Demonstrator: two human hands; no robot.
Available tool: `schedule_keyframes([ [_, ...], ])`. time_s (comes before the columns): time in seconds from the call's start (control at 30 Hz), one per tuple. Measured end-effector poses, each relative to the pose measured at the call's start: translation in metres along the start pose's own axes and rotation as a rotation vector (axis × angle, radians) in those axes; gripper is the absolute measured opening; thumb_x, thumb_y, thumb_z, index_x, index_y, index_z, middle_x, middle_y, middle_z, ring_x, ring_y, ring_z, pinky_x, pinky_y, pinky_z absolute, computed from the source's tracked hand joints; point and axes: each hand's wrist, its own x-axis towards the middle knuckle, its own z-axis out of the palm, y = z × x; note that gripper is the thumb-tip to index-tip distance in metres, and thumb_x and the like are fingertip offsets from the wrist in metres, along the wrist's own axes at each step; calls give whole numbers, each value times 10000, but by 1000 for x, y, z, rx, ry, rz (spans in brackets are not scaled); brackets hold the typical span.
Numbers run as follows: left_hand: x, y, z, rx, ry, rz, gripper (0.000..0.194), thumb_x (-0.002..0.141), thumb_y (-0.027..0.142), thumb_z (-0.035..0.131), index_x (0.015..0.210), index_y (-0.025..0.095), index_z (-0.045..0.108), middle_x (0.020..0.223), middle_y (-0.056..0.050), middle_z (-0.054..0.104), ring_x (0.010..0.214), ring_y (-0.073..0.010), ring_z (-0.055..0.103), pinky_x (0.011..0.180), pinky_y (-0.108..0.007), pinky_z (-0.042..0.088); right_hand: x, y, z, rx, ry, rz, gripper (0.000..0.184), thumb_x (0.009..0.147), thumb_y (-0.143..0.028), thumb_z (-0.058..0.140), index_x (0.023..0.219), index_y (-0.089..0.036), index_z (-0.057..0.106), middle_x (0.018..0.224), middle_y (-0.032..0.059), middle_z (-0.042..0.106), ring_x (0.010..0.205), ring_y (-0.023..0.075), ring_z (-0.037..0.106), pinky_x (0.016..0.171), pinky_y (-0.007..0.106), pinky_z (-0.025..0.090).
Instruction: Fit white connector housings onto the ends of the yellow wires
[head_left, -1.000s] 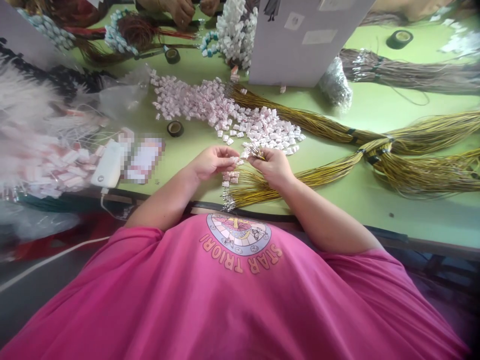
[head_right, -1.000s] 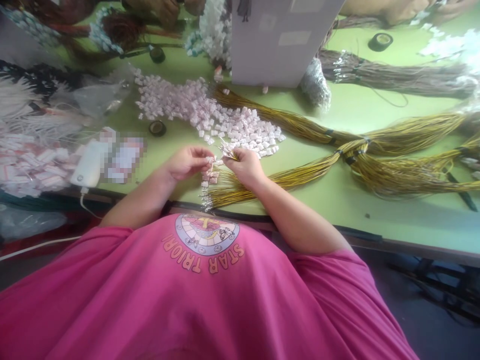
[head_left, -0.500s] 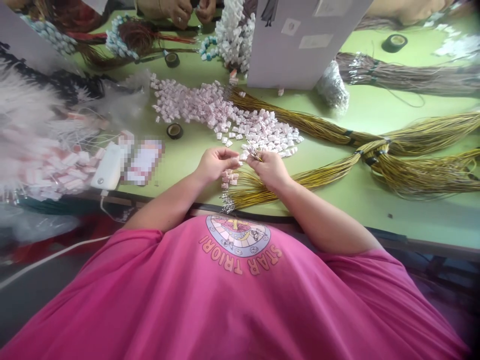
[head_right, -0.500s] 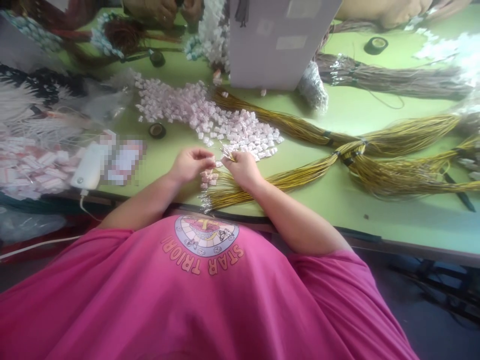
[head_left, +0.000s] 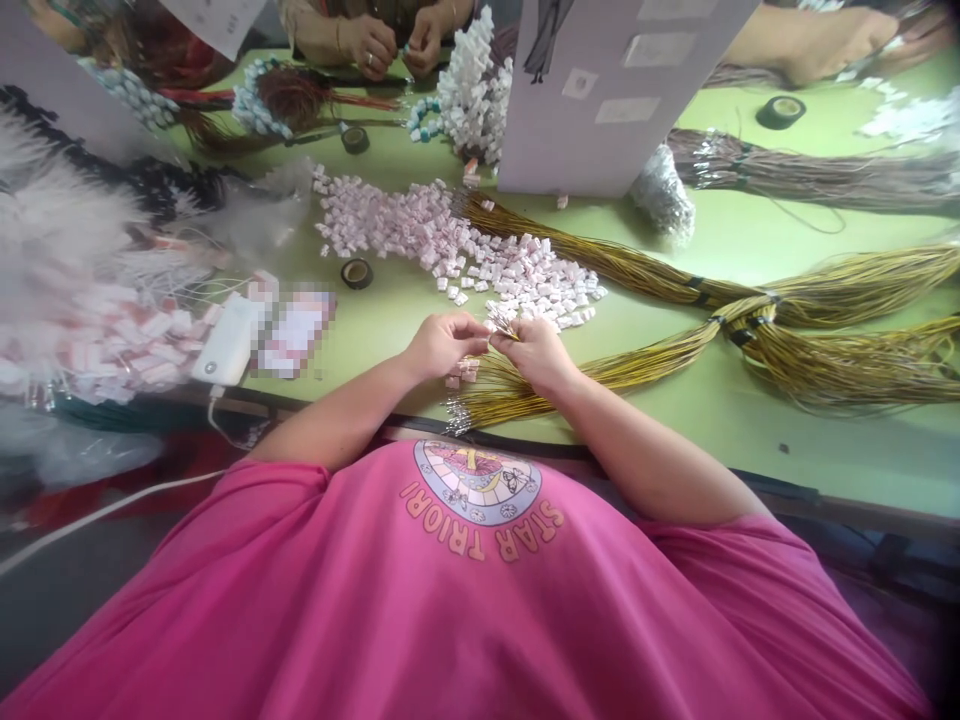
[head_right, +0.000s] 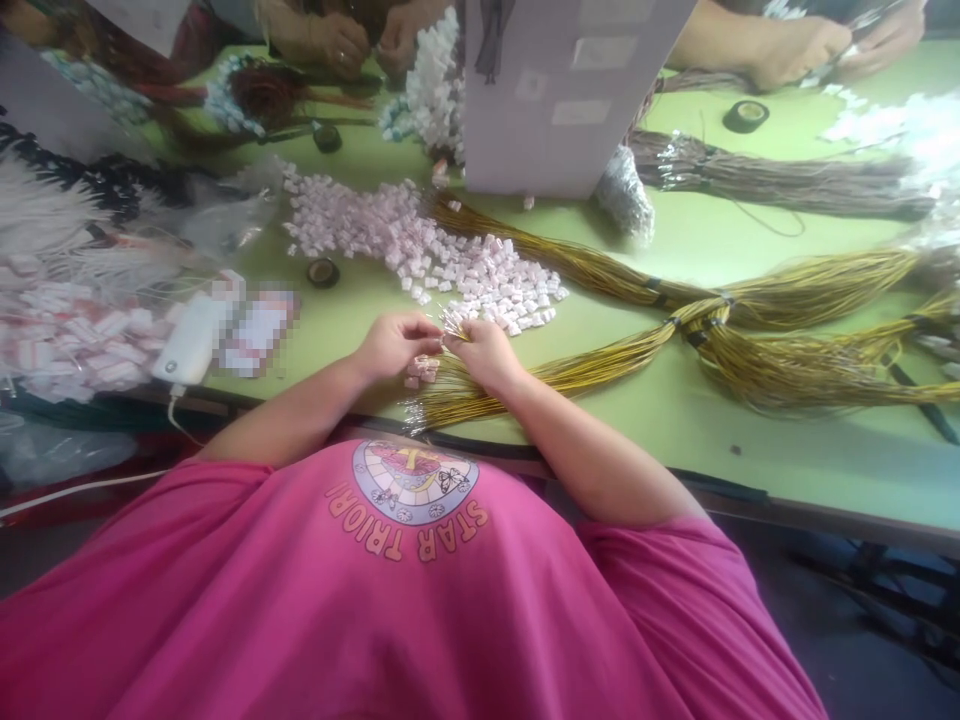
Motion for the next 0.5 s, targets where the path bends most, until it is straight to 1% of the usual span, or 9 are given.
schedule_keyframes([
  [0.13,6,21,-39,476,-286,7,184,616,180,764,796,174,724,809,-43,704,715,-156,631,708,-265,453,2,3,-9,-84,-40,-89,220,739,-380,606,697,-165,618,624,-12,557,641,126,478,644,279,372],
  [0.17,12,28,-52,583,-329,9,215,601,188,772,812,190,731,842,-36,708,759,-173,636,738,-267,445,2,3,-11,-74,-31,-92,217,732,-382,617,704,-167,622,632,-10,570,646,128,487,653,282,378],
  [0.2,20,35,-64,650,-298,18,283,585,200,785,863,203,733,901,-31,708,822,-192,637,781,-273,439,3,4,-13,-42,-28,-83,219,727,-387,627,708,-170,622,633,-11,577,638,126,489,653,282,384],
  [0.23,30,41,-78,693,-225,43,361,599,224,786,954,211,721,990,-31,699,906,-213,628,834,-288,429,3,5,-14,6,-35,-64,224,726,-395,632,708,-172,617,621,-13,576,616,121,485,640,281,386],
  [0.33,74,53,-121,745,298,201,415,803,353,643,1178,177,623,1161,-58,642,1179,-246,489,1004,-347,333,3,8,-14,145,-76,-4,246,724,-418,646,687,-181,592,549,-30,538,529,103,442,579,273,368],
  [0.37,91,54,-136,765,433,227,443,851,398,587,1229,166,586,1203,-63,620,1245,-244,420,1050,-361,283,3,9,-13,172,-79,6,250,722,-422,652,688,-182,590,535,-36,528,512,99,429,568,271,360],
  [0.43,124,54,-166,841,596,215,523,874,443,547,1311,157,521,1333,-76,536,1318,-255,320,1106,-391,202,3,9,-13,198,-80,19,256,719,-427,660,692,-183,588,521,-44,517,495,93,416,556,268,347],
  [0.47,139,52,-179,885,621,183,562,872,452,540,1344,149,494,1409,-94,465,1335,-277,298,1116,-420,185,3,10,-12,200,-83,22,259,721,-429,661,693,-182,587,517,-46,515,493,93,417,555,267,343],
  [0.5,152,50,-190,927,594,160,583,879,462,518,1362,138,477,1449,-114,414,1346,-302,282,1120,-459,169,3,9,-12,203,-84,25,265,721,-432,662,687,-181,584,510,-47,511,490,94,418,551,266,338],
])
